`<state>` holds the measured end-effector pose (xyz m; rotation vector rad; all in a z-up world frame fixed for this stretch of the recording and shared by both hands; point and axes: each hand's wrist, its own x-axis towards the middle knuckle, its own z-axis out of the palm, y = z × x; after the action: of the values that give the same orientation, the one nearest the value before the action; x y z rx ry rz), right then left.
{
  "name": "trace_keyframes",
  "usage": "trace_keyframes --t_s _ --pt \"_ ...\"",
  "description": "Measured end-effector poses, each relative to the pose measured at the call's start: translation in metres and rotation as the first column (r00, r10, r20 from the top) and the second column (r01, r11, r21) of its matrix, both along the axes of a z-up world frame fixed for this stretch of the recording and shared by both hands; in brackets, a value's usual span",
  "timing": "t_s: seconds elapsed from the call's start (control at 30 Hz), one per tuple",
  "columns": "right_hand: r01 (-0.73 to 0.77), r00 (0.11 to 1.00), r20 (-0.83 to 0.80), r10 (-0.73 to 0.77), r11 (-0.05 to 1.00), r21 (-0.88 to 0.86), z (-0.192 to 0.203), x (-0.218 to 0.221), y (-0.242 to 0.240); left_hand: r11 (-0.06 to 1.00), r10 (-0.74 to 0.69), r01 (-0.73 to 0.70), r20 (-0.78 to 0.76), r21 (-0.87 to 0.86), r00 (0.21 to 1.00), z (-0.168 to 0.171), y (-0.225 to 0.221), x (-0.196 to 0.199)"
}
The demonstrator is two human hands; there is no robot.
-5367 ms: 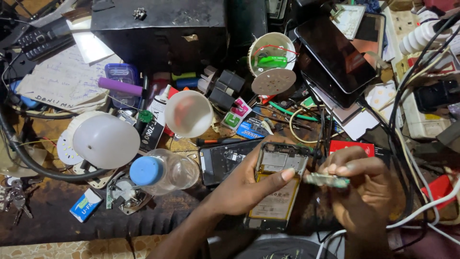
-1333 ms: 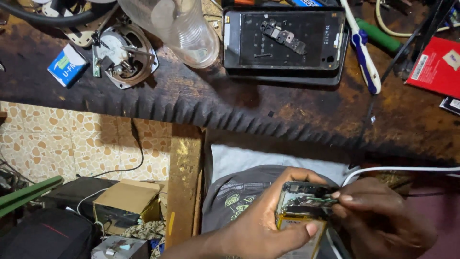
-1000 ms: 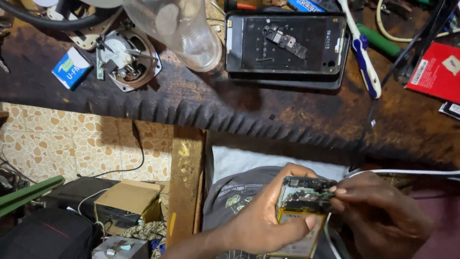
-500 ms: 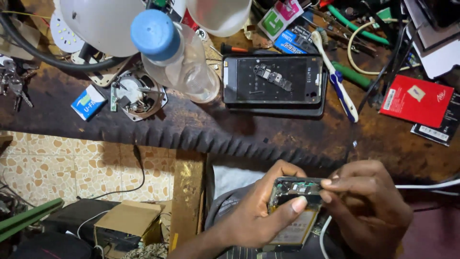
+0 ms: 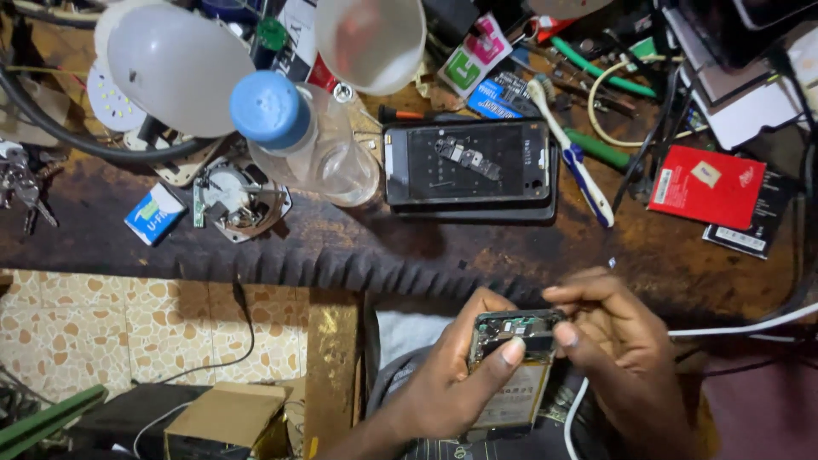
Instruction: Disassembling and reassembling the internal components of a smartphone on a workbench.
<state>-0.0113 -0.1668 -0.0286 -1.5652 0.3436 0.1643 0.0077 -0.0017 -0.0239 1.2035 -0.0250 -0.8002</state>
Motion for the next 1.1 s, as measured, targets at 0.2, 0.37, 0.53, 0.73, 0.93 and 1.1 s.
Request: trace_keyframes --t_s 0.2,0.37,0.53,0.73,0.93,1.1 --pt "-0.135 0.985 -0.096 0.146 0.984 0.115 -0.003 0.004 -0.002 1.000 0.025 -0.024 0.100 -0.017 0.995 -0.006 -0.003 0.000" --pt "-0.154 0.988 -0.020 0.154 0.988 0.028 0.007 0.010 0.009 0.998 0.054 -0.053 0.033 -0.028 0.998 0.001 -0.005 0.002" --pt "-0.157 0.986 0.046 0.159 0.987 -0.038 0.008 0.015 0.015 0.996 0.080 -0.081 -0.016 -0.038 0.997 0.006 -0.005 0.005" --pt "-0.133 0.977 0.163 0.134 0.991 -0.019 0.001 0.020 0.015 0.996 0.071 -0.076 0.100 0.041 0.992 0.008 -0.007 0.010" --pt "-0.130 0.970 0.194 0.148 0.986 -0.099 0.004 0.023 0.014 0.995 0.099 -0.100 0.081 0.011 0.992 0.008 -0.011 0.012" --pt "-0.128 0.959 0.244 0.146 0.988 -0.086 -0.004 0.023 0.010 0.994 0.106 -0.109 0.099 0.027 0.989 0.009 -0.015 0.011"
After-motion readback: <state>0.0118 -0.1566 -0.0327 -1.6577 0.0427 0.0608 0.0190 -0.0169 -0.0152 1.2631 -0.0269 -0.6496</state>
